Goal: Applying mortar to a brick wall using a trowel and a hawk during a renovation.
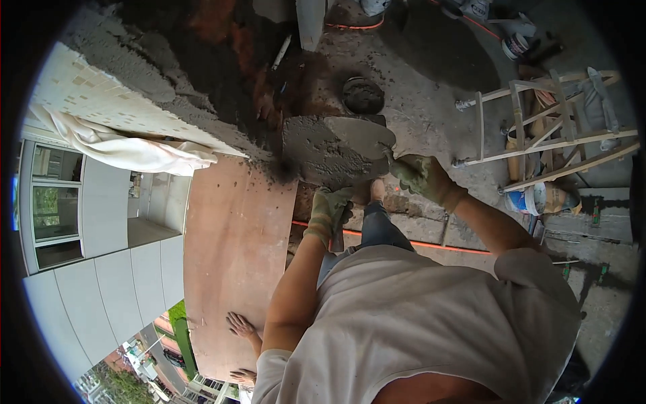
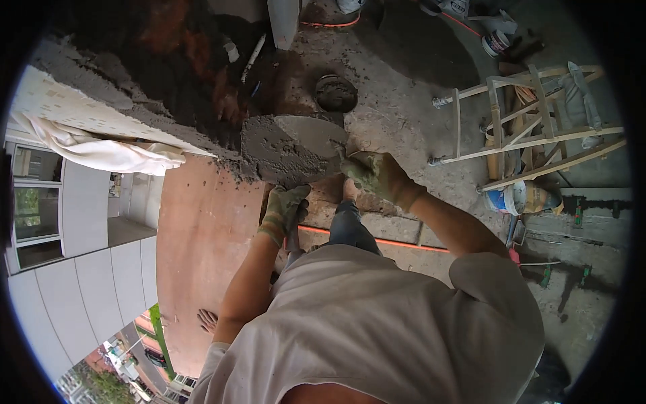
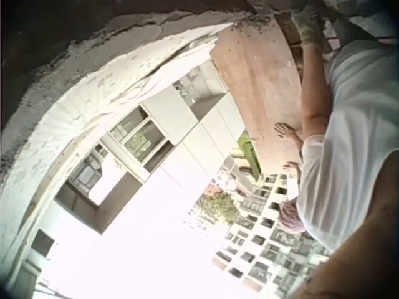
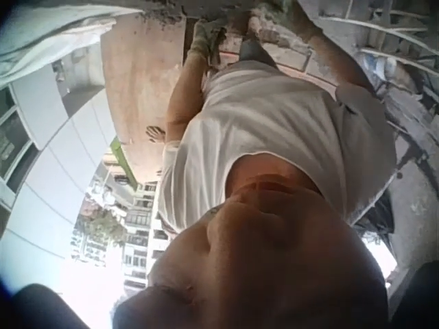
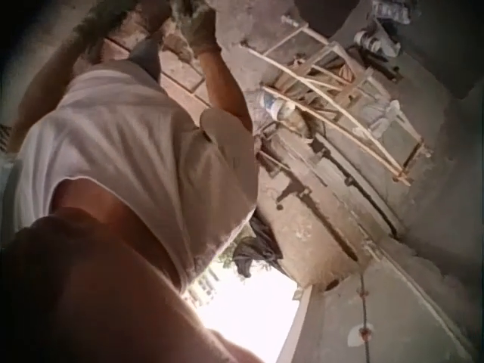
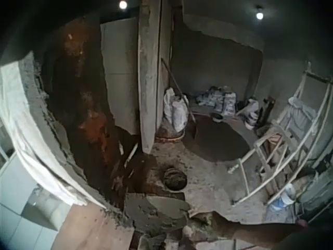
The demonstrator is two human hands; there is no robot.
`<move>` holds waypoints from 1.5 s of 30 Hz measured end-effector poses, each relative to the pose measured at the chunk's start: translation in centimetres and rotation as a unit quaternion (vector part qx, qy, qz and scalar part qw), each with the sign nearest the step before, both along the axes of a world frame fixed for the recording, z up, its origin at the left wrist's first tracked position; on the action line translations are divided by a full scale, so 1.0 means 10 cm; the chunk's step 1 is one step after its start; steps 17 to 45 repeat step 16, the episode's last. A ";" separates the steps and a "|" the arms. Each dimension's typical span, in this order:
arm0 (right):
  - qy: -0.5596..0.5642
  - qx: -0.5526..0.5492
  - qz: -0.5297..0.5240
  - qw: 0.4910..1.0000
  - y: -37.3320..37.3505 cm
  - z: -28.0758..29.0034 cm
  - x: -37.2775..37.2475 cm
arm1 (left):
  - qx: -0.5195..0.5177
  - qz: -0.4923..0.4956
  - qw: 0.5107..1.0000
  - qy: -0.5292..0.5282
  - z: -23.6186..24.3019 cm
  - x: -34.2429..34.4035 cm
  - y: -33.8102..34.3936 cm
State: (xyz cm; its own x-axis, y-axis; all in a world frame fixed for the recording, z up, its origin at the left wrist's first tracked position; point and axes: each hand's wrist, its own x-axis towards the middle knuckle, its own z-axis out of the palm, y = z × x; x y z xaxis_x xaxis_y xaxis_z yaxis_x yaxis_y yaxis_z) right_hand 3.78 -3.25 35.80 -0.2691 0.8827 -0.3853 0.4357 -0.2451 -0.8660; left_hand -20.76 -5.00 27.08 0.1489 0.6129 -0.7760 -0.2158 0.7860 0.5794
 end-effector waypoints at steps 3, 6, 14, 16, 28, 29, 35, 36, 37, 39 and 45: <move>0.096 -0.004 -0.132 0.987 0.12 -0.48 0.63 | -0.054 0.005 0.998 0.020 -0.32 0.42 0.18; 0.013 -0.010 -0.174 0.985 0.32 -0.92 1.35 | -0.122 0.003 0.993 0.009 -0.69 0.69 0.32; -0.202 -0.258 -0.108 0.939 0.76 -1.63 2.70 | -0.202 0.107 0.968 -0.100 -1.19 1.29 0.66; -0.343 -0.147 0.040 0.927 0.90 -1.85 2.87 | -0.231 0.099 0.964 -0.088 -1.28 1.38 0.82; -0.343 -0.147 0.040 0.927 0.90 -1.85 2.87 | -0.231 0.099 0.964 -0.088 -1.28 1.38 0.82; -0.343 -0.147 0.040 0.927 0.90 -1.85 2.87 | -0.231 0.099 0.964 -0.088 -1.28 1.38 0.82; -0.343 -0.147 0.040 0.927 0.90 -1.85 2.87 | -0.231 0.099 0.964 -0.088 -1.28 1.38 0.82; -0.343 -0.147 0.040 0.927 0.90 -1.85 2.87 | -0.231 0.099 0.964 -0.088 -1.28 1.38 0.82; -0.343 -0.147 0.040 0.927 0.90 -1.85 2.87 | -0.231 0.099 0.964 -0.088 -1.28 1.38 0.82; -0.343 -0.147 0.040 0.927 0.90 -1.85 2.87 | -0.231 0.099 0.964 -0.088 -1.28 1.38 0.82; -0.343 -0.147 0.040 0.927 0.90 -1.85 2.87 | -0.231 0.099 0.964 -0.088 -1.28 1.38 0.82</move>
